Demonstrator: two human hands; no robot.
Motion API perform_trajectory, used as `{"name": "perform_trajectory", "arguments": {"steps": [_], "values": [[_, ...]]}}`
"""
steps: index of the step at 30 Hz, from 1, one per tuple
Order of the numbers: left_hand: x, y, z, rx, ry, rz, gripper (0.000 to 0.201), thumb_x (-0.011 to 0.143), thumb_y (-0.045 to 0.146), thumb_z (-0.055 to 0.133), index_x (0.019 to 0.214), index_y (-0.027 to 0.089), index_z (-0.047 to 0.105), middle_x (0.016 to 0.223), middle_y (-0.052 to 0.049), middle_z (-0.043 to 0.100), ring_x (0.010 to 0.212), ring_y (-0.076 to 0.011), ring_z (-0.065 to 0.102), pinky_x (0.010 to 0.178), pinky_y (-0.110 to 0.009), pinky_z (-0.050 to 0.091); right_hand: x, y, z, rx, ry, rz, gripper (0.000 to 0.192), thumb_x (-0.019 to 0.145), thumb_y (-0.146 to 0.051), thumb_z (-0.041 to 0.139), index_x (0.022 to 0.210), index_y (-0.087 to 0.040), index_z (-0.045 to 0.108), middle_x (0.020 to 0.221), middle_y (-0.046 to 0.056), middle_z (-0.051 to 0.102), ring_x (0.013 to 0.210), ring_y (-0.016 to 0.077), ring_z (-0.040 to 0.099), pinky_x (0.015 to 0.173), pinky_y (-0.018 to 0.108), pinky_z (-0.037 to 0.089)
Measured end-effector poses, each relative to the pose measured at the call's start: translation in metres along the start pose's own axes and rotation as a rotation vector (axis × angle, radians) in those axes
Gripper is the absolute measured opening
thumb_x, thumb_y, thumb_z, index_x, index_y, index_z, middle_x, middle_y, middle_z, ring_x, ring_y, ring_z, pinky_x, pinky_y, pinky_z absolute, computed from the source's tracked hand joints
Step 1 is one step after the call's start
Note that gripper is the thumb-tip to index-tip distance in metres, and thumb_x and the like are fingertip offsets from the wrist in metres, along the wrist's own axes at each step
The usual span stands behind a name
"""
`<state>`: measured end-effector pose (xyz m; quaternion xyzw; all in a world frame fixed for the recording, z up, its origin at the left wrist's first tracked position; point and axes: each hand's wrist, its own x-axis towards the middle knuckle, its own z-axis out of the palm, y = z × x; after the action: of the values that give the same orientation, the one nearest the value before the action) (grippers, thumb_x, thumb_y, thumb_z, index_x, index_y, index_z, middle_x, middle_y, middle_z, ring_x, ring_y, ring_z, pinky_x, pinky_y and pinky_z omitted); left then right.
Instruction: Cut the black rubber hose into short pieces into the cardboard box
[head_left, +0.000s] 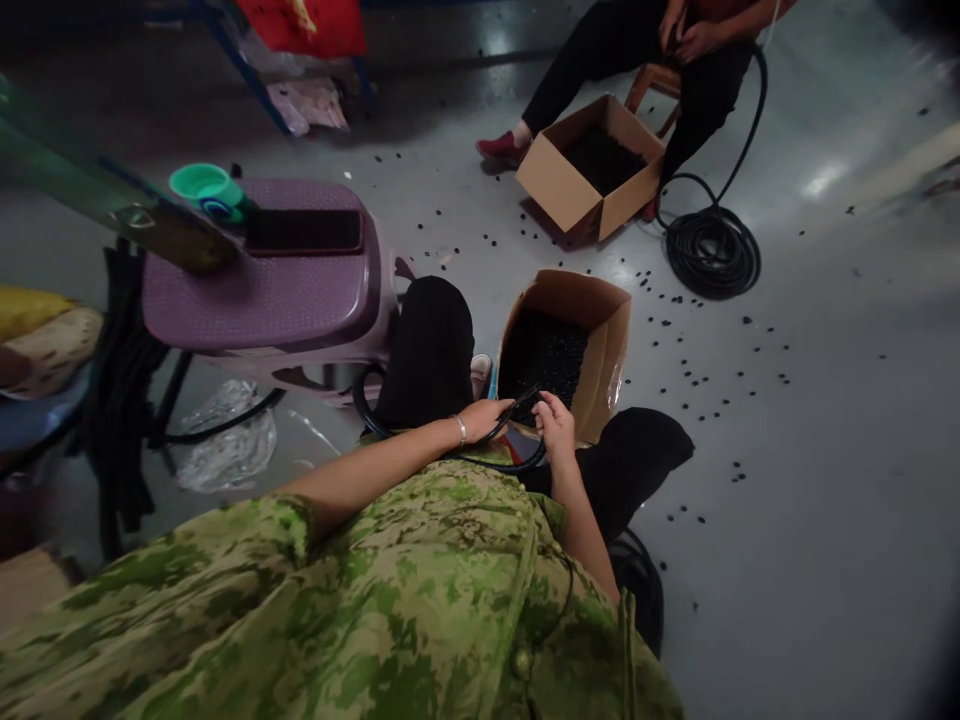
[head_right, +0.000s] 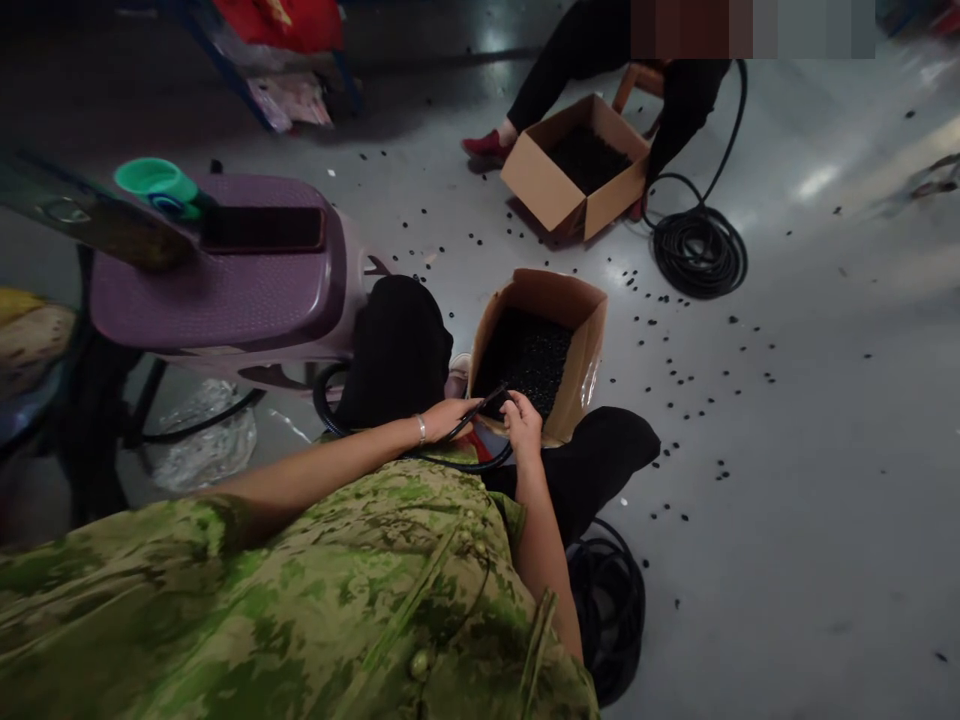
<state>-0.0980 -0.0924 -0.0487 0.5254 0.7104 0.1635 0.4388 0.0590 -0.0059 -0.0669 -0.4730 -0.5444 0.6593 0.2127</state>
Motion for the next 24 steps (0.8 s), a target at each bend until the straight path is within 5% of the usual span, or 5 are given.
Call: {"name": "perform_trajectory", "arguments": {"steps": [24], "values": [[-0.002,0.011,-0.005,-0.038,0.020,-0.001,0.037,0.069,0.019,0.060,0.106,0.024,0.067,0.078,-0.005,0.070,0.074,-0.0240,0.066,0.062,-0.025,0.042,0.000,0.001,0.001,0.043,-0.003,0.050,0.046,0.074,-0.043,0.059,0.111,-0.016,0.062,0.075,0.000,0.062,0.052,0.0076,0.042,0.045,0.019,0.032]]}}
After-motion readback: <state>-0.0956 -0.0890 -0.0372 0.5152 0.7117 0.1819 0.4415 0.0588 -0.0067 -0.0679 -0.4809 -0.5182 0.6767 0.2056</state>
